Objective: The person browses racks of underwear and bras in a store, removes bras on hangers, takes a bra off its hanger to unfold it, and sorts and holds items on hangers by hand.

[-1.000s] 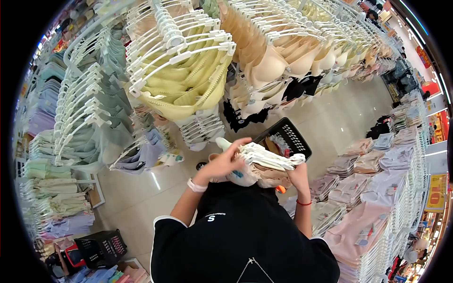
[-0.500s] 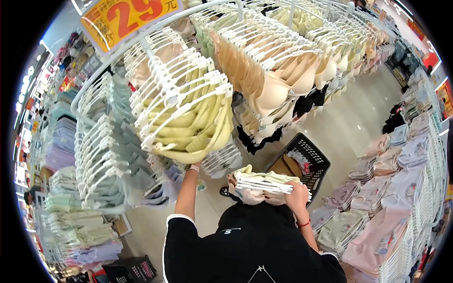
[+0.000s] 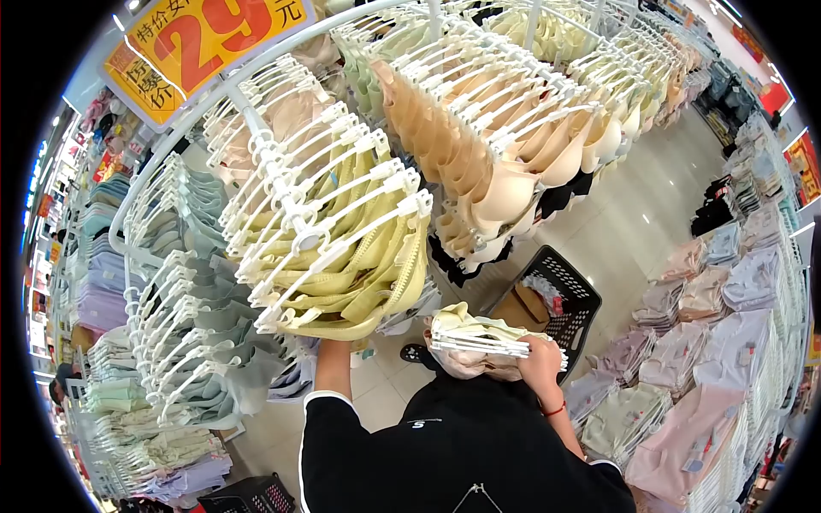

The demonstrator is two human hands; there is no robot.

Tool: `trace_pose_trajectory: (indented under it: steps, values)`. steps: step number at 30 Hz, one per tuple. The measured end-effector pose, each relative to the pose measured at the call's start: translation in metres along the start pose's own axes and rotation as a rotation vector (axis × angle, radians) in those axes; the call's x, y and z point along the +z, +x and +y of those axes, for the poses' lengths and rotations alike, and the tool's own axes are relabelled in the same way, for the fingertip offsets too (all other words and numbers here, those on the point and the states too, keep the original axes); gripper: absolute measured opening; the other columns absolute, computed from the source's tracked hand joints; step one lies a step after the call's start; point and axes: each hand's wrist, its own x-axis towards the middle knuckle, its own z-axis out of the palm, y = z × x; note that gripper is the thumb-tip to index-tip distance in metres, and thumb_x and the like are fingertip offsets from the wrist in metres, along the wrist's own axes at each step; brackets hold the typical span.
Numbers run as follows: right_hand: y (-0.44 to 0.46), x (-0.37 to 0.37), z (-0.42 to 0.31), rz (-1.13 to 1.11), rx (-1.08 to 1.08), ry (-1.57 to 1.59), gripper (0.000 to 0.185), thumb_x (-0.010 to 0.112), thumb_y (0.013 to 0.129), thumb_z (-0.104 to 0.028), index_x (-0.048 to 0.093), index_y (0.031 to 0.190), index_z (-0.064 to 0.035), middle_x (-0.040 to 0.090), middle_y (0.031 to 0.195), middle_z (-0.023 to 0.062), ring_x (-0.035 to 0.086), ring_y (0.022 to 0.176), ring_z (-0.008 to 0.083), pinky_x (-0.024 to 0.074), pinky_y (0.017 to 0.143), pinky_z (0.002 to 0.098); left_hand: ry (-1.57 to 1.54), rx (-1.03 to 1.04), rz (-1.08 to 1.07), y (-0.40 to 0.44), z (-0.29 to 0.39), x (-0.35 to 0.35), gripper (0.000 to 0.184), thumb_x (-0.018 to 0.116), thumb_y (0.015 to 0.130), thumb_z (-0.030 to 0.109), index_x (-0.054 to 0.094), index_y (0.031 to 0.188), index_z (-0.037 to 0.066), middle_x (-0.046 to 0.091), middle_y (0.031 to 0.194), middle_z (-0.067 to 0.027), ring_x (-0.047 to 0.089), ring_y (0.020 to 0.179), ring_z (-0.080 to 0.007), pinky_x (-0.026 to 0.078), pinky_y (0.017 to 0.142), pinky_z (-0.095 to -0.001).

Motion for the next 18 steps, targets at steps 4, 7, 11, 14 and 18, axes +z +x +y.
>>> trace_pose_trajectory:
  steps: [4,7,11,14,18]
  values:
    - [0.011,0.004,-0.003,0.051,-0.092,0.005,0.009,0.061,0.062,-0.004,0.064,0.070,-0.0081,0.061,0.064,0.0107,0.057,0.061,0.0286,0.0410,0.059,0.0368,-0.012,-0.014,-0.017,-0.002,-0.004,-0.003,0.037,0.053,0.083,0.028,0.057,0.110,0.003,0.060,0.108,-0.0186,0.058,0.097,-0.0327,0.043,0.088,-0.0425]
    - [0.014,0.009,-0.002,0.048,-0.099,0.027,0.009,0.061,0.061,-0.003,0.064,0.069,-0.0076,0.060,0.062,0.0107,0.056,0.060,0.0288,0.0409,0.059,0.0377,-0.022,-0.012,-0.026,-0.006,-0.002,-0.006,0.037,0.053,0.083,0.029,0.057,0.110,0.003,0.060,0.108,-0.0185,0.058,0.097,-0.0325,0.043,0.088,-0.0423]
    - [0.013,0.014,-0.001,0.066,-0.090,0.027,0.011,0.059,0.060,-0.001,0.064,0.069,-0.0079,0.059,0.061,0.0101,0.056,0.061,0.0285,0.0401,0.059,0.0381,-0.046,0.014,-0.041,-0.016,0.007,0.000,0.037,0.053,0.084,0.029,0.057,0.110,0.003,0.060,0.108,-0.0184,0.058,0.097,-0.0323,0.043,0.088,-0.0419]
    - [0.011,0.017,0.000,0.065,-0.087,0.054,0.013,0.059,0.060,-0.001,0.064,0.070,-0.0084,0.059,0.062,0.0097,0.056,0.062,0.0276,0.0397,0.061,0.0372,-0.078,0.050,-0.057,-0.026,0.014,0.011,0.038,0.053,0.084,0.030,0.057,0.110,0.004,0.060,0.109,-0.0183,0.058,0.097,-0.0321,0.043,0.088,-0.0416]
    - [0.009,0.013,0.002,0.073,-0.136,0.074,0.014,0.059,0.060,-0.001,0.063,0.070,-0.0087,0.058,0.063,0.0090,0.056,0.064,0.0268,0.0386,0.061,0.0360,-0.167,0.103,-0.087,-0.045,0.017,0.023,0.038,0.053,0.084,0.031,0.057,0.111,0.004,0.060,0.109,-0.0181,0.058,0.097,-0.0319,0.043,0.088,-0.0412]
